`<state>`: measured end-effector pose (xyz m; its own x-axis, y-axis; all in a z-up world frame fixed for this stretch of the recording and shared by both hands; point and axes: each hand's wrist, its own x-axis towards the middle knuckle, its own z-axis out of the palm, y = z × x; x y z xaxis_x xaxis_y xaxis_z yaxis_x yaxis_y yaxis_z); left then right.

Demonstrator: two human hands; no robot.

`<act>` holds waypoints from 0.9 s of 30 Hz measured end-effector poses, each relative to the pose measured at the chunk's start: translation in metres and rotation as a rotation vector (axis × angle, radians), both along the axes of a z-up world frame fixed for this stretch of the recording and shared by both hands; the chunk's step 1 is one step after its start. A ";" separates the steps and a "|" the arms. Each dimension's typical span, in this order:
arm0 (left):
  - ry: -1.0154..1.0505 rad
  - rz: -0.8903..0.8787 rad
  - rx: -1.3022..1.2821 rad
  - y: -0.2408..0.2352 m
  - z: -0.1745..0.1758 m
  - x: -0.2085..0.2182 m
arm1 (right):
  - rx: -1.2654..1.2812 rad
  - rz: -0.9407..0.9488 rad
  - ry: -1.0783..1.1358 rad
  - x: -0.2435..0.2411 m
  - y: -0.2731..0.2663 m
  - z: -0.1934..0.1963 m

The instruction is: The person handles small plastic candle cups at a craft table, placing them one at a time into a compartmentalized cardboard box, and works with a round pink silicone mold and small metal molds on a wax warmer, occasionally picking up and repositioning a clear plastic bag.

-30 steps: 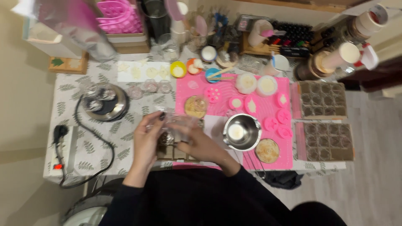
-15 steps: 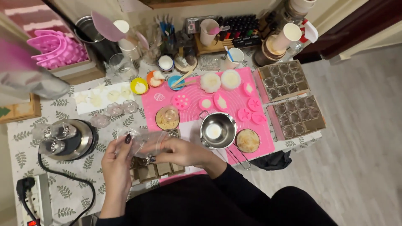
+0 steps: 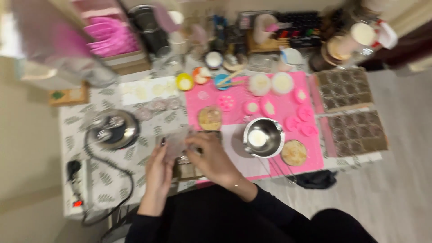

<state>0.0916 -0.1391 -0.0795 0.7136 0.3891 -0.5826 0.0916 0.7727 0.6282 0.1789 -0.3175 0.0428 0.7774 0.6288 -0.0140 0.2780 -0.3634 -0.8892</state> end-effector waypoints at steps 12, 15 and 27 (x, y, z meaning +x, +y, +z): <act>-0.025 0.136 -0.218 0.050 0.003 -0.056 | 0.079 -0.222 0.500 0.008 0.039 0.027; -0.009 0.122 -0.249 0.068 0.020 -0.072 | 0.083 -0.183 0.294 0.015 0.054 0.020; 0.018 0.092 -0.195 0.127 0.030 -0.087 | 0.039 -0.054 0.343 0.013 0.129 0.015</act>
